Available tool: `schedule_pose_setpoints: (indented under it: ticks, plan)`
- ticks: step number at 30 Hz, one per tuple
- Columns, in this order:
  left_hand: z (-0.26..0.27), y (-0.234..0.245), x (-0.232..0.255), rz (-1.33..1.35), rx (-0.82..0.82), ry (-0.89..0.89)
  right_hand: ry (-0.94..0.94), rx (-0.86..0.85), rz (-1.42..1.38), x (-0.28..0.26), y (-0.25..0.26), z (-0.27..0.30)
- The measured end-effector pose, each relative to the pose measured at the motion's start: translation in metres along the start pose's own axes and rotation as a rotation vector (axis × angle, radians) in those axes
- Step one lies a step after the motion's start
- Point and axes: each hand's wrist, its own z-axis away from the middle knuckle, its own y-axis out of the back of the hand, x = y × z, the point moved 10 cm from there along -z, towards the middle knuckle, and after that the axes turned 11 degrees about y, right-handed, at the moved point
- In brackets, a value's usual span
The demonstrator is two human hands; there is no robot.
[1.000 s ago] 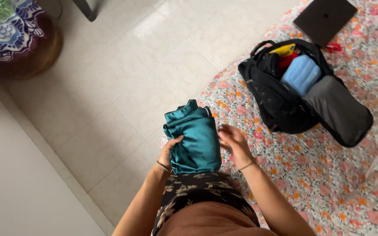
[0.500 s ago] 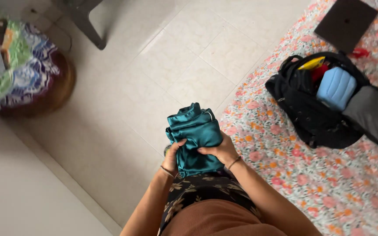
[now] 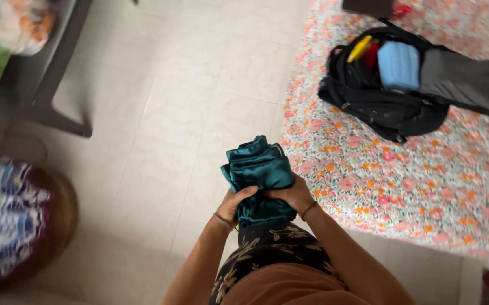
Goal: The person is packing items like a laptop, pouches, and glasses into a backpack.
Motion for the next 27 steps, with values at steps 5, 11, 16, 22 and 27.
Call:
schedule_pose_setpoints:
  ticks: [5,11,16,22,27]
  plan:
    - [-0.058,-0.025,0.036,-0.132,0.011,0.079,0.028,0.205,-0.171,-0.015,0.033,-0.026]
    - [-0.150,-0.026,0.085,-0.215,0.013,0.188,0.049,0.337,-0.225,-0.008,0.067,-0.093]
    - [-0.217,-0.051,0.152,-0.396,0.024,0.261,0.113,0.423,-0.322,-0.044,0.096,-0.158]
    - [-0.276,-0.094,0.198,-0.452,-0.061,0.433,0.023,0.561,-0.351,-0.050,0.125,-0.199]
    - [-0.340,-0.107,0.212,-0.652,-0.139,0.530,-0.060,0.696,-0.382,-0.055,0.148,-0.223]
